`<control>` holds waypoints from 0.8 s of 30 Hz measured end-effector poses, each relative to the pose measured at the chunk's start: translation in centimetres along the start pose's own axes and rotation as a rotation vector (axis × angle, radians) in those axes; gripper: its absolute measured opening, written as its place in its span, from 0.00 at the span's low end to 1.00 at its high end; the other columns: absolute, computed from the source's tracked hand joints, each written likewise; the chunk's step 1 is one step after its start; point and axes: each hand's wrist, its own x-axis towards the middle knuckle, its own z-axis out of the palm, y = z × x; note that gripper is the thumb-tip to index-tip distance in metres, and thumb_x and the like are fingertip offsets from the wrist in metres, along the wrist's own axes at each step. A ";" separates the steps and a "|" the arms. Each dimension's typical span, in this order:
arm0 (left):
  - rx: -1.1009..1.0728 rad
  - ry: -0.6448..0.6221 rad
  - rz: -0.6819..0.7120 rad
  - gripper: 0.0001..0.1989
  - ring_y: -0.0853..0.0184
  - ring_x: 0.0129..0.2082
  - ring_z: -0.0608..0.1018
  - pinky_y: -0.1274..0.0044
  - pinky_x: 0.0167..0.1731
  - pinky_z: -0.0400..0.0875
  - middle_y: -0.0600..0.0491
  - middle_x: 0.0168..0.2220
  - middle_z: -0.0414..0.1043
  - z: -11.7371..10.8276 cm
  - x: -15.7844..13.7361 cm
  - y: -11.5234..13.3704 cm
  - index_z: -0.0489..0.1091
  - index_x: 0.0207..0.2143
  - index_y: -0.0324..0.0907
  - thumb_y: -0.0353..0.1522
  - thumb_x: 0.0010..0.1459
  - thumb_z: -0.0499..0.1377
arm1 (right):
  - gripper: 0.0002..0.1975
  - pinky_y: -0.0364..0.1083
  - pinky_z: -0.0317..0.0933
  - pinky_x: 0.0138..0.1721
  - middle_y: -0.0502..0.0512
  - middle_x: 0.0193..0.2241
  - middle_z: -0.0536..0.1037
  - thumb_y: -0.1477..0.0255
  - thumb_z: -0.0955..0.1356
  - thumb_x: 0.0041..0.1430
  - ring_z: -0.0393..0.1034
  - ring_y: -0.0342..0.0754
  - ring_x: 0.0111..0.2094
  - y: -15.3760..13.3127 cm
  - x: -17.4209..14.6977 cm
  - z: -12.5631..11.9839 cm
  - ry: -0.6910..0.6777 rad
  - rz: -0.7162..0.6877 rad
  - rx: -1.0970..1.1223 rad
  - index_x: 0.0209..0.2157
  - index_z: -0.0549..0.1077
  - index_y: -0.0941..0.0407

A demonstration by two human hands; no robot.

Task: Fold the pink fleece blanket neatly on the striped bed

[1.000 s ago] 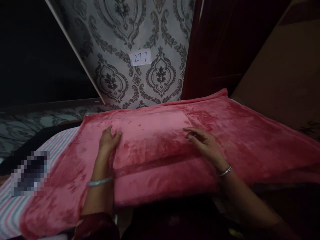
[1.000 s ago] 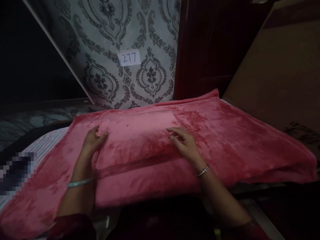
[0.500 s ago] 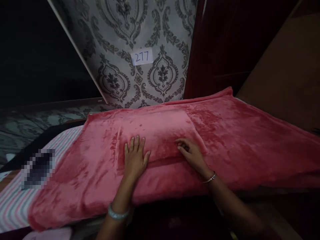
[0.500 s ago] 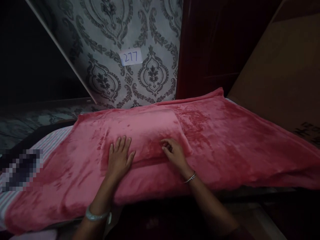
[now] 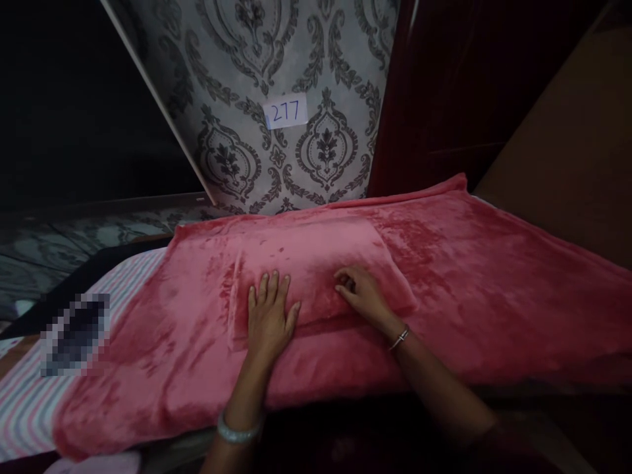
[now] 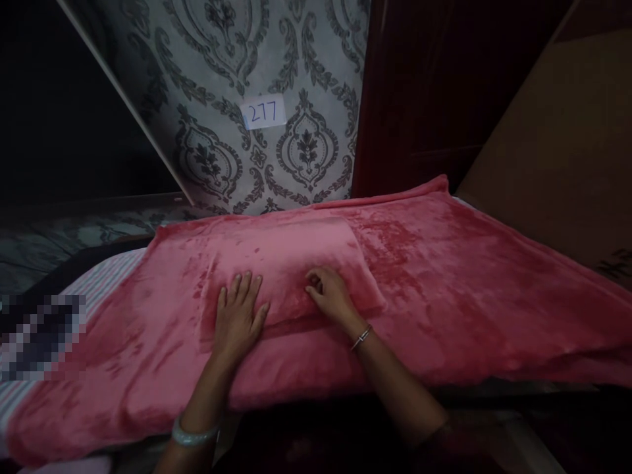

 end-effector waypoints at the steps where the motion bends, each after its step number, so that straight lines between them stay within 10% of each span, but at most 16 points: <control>1: 0.001 -0.002 0.000 0.28 0.47 0.70 0.58 0.49 0.66 0.54 0.42 0.70 0.56 0.0 0.0 0.0 0.62 0.67 0.41 0.39 0.67 0.52 | 0.10 0.46 0.64 0.35 0.52 0.32 0.75 0.81 0.69 0.52 0.69 0.47 0.33 0.4 -0.1 0.2 0.001 0.005 -0.004 0.36 0.74 0.54; 24: -0.004 -0.025 -0.009 0.29 0.47 0.70 0.58 0.49 0.66 0.53 0.42 0.70 0.55 -0.1 0.0 0.1 0.61 0.67 0.40 0.40 0.67 0.51 | 0.08 0.48 0.63 0.39 0.54 0.31 0.74 0.78 0.64 0.58 0.67 0.50 0.35 -0.1 -1.0 0.6 0.074 -0.034 -0.029 0.28 0.71 0.53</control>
